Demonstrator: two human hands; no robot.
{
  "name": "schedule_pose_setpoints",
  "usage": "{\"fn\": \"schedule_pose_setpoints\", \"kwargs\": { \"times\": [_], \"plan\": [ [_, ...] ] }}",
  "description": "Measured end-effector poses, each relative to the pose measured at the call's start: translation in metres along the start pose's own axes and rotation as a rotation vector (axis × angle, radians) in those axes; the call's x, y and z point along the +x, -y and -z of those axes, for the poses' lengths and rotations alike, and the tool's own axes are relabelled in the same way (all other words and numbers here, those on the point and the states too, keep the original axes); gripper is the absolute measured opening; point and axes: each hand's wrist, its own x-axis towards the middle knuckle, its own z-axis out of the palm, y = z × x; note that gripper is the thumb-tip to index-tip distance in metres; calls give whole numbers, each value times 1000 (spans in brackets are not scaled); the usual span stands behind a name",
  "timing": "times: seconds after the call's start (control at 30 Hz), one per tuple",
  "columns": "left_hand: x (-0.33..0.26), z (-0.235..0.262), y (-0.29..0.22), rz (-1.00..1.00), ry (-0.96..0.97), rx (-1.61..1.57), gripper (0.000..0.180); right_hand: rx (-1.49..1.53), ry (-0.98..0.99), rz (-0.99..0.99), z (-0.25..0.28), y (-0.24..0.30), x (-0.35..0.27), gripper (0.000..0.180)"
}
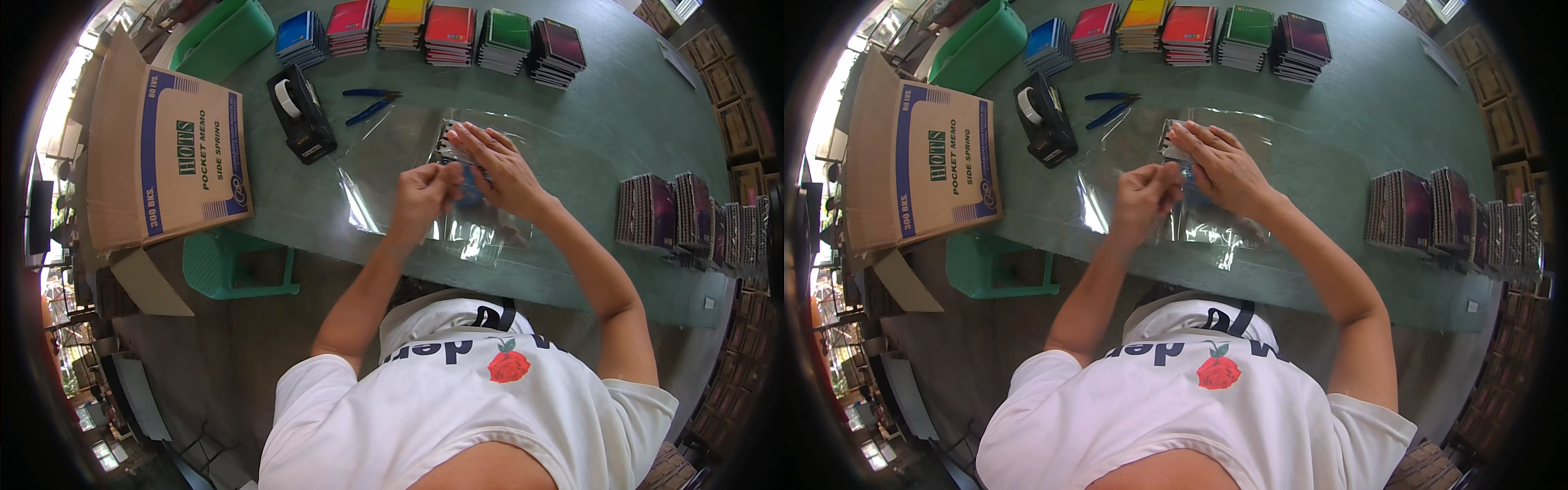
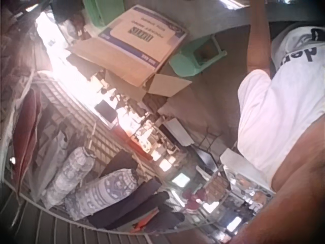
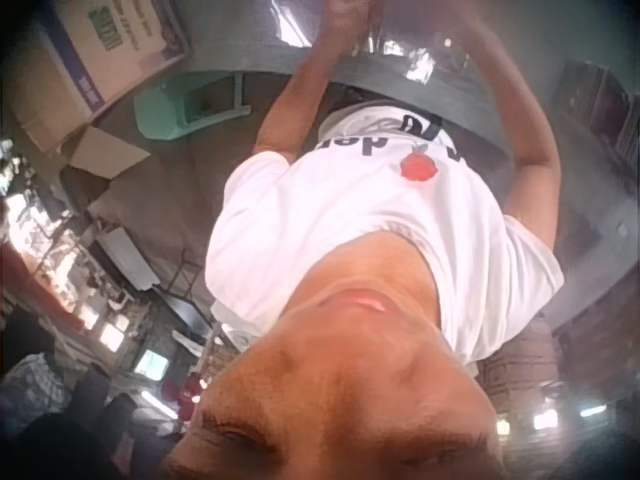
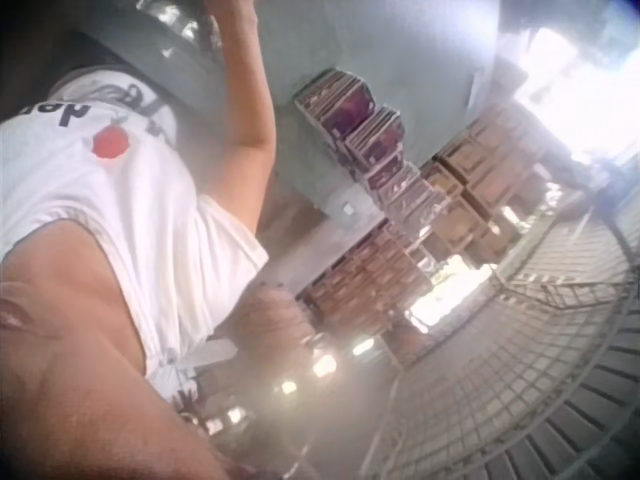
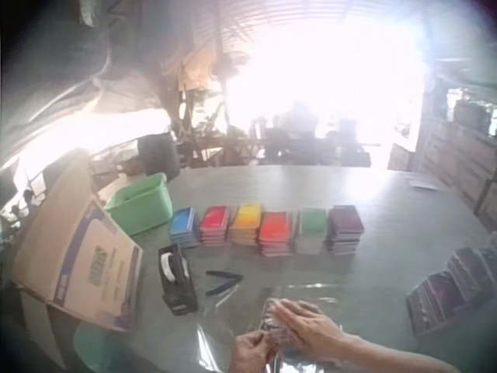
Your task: The person picks up notebooks of different colors from a table, stacks them, places them into a clear plastic bag, and then seals the bag with tape.
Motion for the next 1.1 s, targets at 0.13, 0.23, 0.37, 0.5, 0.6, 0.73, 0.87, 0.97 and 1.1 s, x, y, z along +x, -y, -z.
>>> {"fn": "schedule_pose_setpoints", "kwargs": {
  "times": [0.13,0.23,0.37,0.5,0.6,0.73,0.87,0.97,1.1],
  "plan": [
    [21,-7,34,-180,-181,341,35,14,45,-26,8,6,1,70],
    [28,13,56,-236,-253,644,33,257,34,-146,19,9,8,72],
    [39,19,35,-609,-244,539,50,226,153,-580,25,-26,21,59],
    [72,10,-11,-210,302,351,76,549,125,-809,17,-41,-7,65],
    [89,-22,-16,-327,394,515,75,1195,44,-1038,34,-38,-54,66],
    [71,-145,-41,-956,655,898,70,1366,-466,-1034,80,-33,-140,52],
    [57,-258,-30,-1386,657,778,61,95,-929,-993,173,-13,-208,37],
    [60,-313,29,-1472,550,796,73,-159,-1047,-1026,182,-19,-255,36],
    [60,-321,52,-1244,833,640,75,-85,-900,-1176,150,-2,-251,32]
  ]
}}
